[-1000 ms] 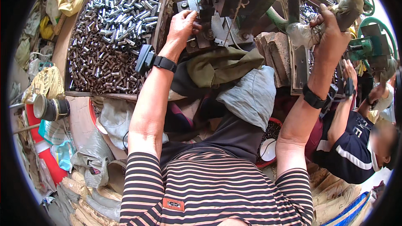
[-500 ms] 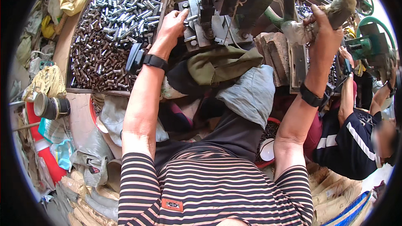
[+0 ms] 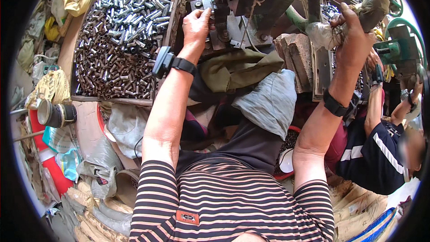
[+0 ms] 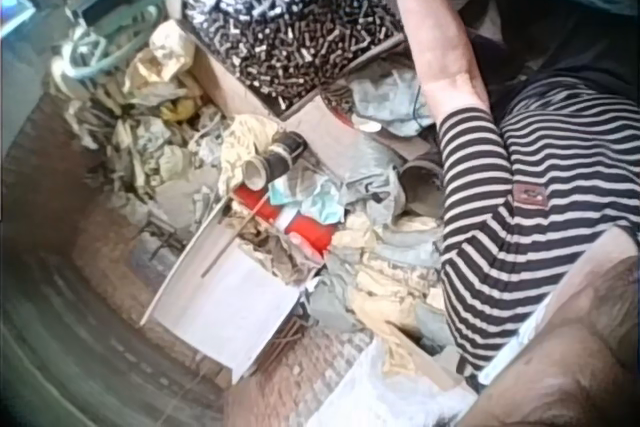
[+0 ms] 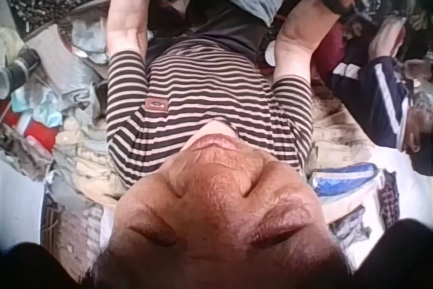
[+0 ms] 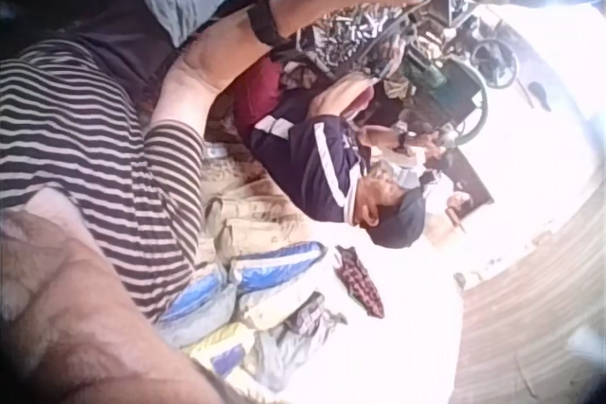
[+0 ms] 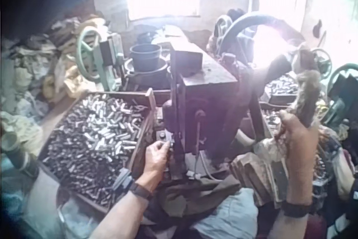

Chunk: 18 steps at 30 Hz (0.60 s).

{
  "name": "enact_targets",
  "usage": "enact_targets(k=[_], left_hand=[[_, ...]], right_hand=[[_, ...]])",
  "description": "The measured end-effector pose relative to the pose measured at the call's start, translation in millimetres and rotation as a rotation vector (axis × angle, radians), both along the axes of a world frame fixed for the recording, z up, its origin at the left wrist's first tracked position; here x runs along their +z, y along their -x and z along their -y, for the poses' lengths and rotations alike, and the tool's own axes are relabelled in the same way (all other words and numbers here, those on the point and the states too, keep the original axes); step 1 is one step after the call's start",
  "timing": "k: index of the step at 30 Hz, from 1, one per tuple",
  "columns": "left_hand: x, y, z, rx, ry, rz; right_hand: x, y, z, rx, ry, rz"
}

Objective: Assembling small metal fastener components by inserting pins into sleeves and using a manual press machine.

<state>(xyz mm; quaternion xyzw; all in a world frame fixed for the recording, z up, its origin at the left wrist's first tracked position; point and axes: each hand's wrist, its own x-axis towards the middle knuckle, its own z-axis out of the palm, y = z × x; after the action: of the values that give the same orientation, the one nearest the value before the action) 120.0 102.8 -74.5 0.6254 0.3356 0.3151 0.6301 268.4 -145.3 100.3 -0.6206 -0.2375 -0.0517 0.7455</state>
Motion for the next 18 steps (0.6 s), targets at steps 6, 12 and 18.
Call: enact_targets(k=[6, 12, 18], left_hand=[[-0.3, -19.7, 12.0, 0.193, -0.564, -0.45], [18.3, 17.4, -8.7, 0.102, -0.582, -0.597], [62.5, 97.3, -4.2, -0.019, -0.887, -0.38]], right_hand=[[-78.5, -2.7, -26.4, -0.157, -0.33, 0.14], [-26.2, 6.1, -2.9, 0.036, -0.035, -0.027], [-22.2, 17.0, 14.9, 0.001, 0.113, 0.104]])
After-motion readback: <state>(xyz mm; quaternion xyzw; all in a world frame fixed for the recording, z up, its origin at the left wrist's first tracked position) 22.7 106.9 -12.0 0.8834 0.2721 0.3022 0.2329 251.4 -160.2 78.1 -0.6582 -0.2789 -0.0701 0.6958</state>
